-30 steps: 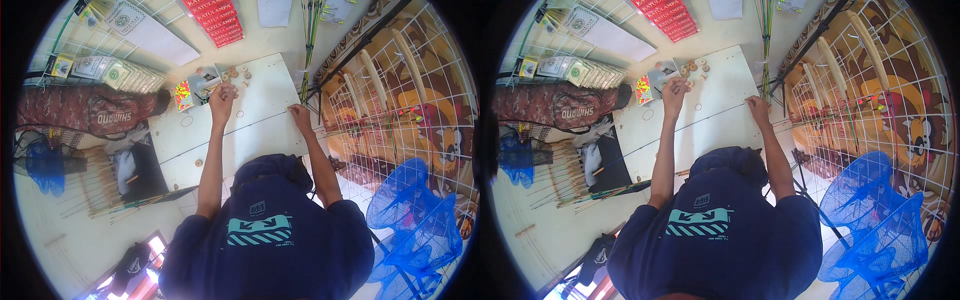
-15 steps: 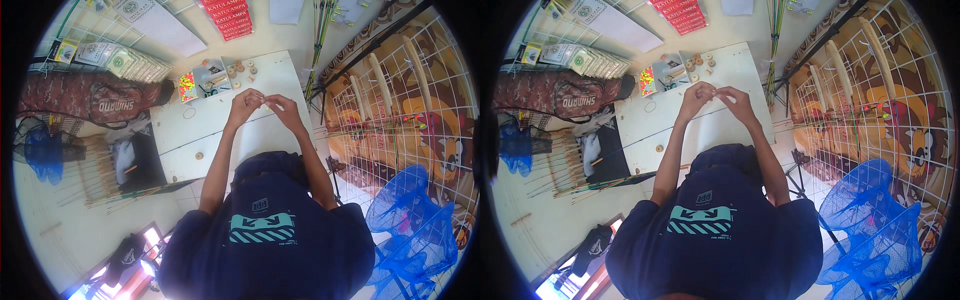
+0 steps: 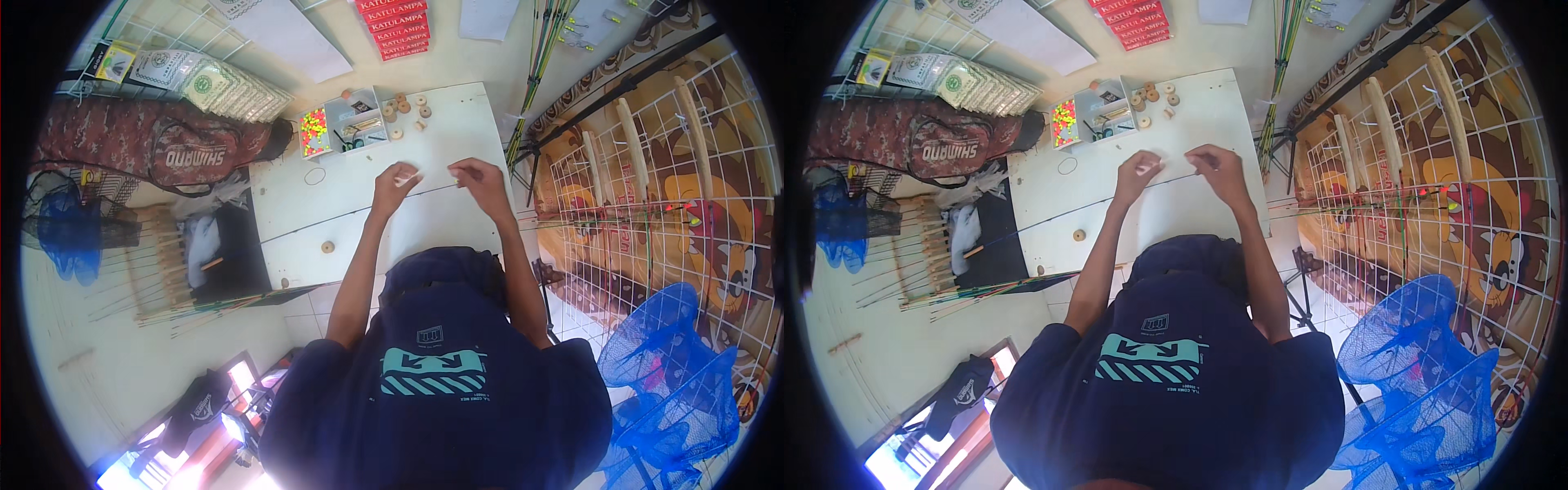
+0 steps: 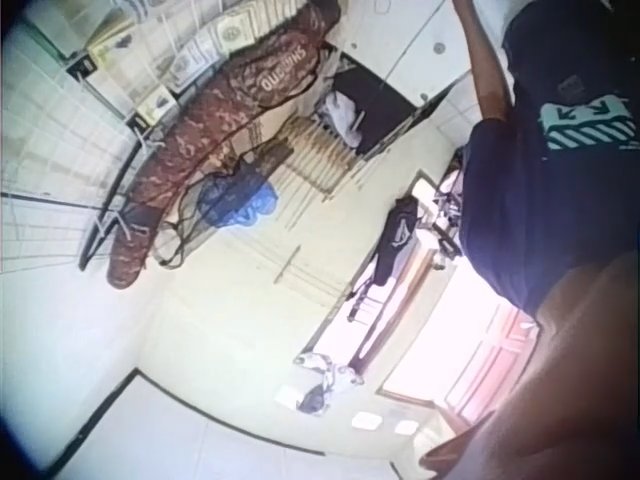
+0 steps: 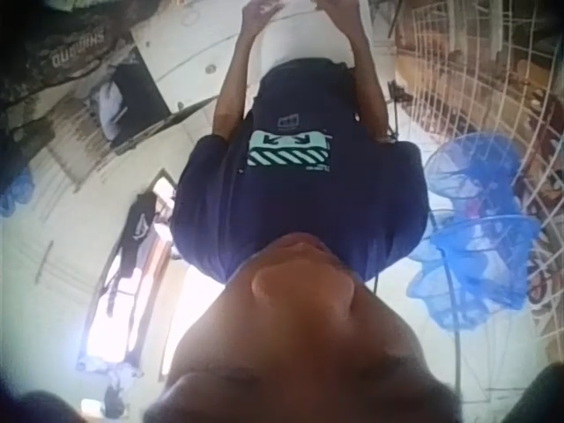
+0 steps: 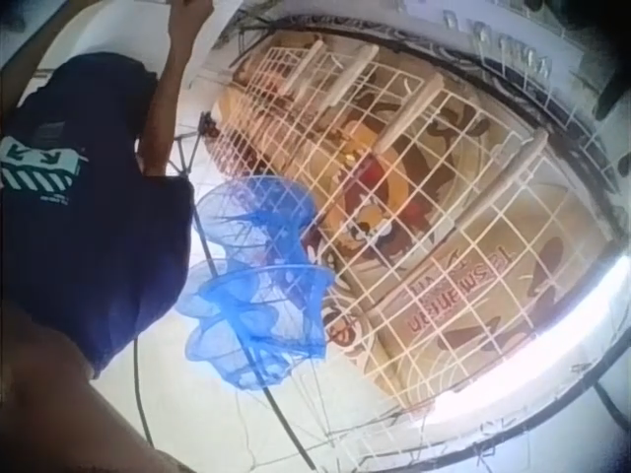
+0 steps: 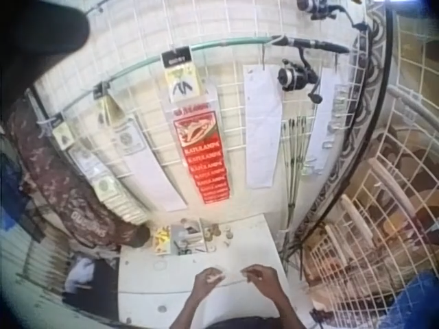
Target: The recorder is assembling or repairing fishing rods by attaching small components to the rod tips.
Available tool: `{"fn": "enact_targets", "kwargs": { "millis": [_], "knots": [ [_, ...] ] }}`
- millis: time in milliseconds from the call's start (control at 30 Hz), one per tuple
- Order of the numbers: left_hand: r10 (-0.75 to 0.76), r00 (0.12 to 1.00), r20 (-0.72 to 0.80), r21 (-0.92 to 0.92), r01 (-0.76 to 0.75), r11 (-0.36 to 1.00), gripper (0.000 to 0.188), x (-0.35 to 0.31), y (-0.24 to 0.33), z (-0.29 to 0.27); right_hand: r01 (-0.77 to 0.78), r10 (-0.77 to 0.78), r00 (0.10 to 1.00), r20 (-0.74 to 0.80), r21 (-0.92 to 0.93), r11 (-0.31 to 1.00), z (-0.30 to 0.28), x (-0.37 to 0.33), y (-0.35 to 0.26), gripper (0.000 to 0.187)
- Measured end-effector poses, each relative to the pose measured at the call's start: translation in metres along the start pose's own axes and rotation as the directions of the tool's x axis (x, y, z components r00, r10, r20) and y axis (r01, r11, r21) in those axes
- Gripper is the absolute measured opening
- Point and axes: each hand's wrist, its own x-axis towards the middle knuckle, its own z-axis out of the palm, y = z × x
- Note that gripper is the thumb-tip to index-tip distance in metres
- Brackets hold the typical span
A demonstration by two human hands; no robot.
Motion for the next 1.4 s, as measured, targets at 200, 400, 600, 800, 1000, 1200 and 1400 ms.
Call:
{"fn": "enact_targets", "kwargs": {
  "millis": [200, 400, 600, 800, 1000, 1200, 1400],
  "knots": [
    [0.182, 0.983, 0.025, 0.423, -0.175, 0.889, 0.043, -0.031, -0.100, -0.015, 0.056, -0.037, 0.972, -0.231, 0.074, 0.996, -0.022, -0.009, -0.015, 0.014],
    [0.033, 0.999, 0.032, 0.330, -0.041, 0.943, 0.013, -0.034, -0.095, -0.026, -0.026, 0.047, 0.965, -0.259, 0.083, 0.996, -0.025, -0.015, -0.008, 0.014],
    [-0.016, 1.000, -0.008, 0.239, 0.017, 0.971, 0.009, -0.038, -0.089, -0.039, -0.035, 0.050, 0.948, -0.315, 0.053, 0.998, -0.022, -0.014, 0.001, 0.014],
    [-0.042, 0.994, -0.098, 0.115, 0.053, 0.992, 0.006, -0.052, -0.112, -0.078, -0.011, -0.006, 0.948, -0.319, -0.051, 0.999, -0.024, -0.011, 0.003, 0.014],
    [-0.168, 0.956, -0.242, -0.103, 0.147, 0.984, 0.008, -0.069, -0.112, -0.103, 0.041, -0.088, 0.913, -0.398, -0.125, 0.991, -0.035, -0.013, 0.002, 0.014],
    [-0.229, 0.922, -0.312, -0.284, 0.140, 0.949, 0.011, -0.097, -0.156, -0.126, 0.019, -0.063, 0.927, -0.369, -0.122, 0.992, -0.035, -0.009, 0.011, 0.014],
    [-0.058, 0.900, -0.433, 0.029, 0.078, 0.997, 0.011, -0.078, -0.128, -0.097, 0.013, -0.073, 0.936, -0.345, -0.171, 0.985, -0.034, -0.015, 0.026, 0.015]
  ]
}}
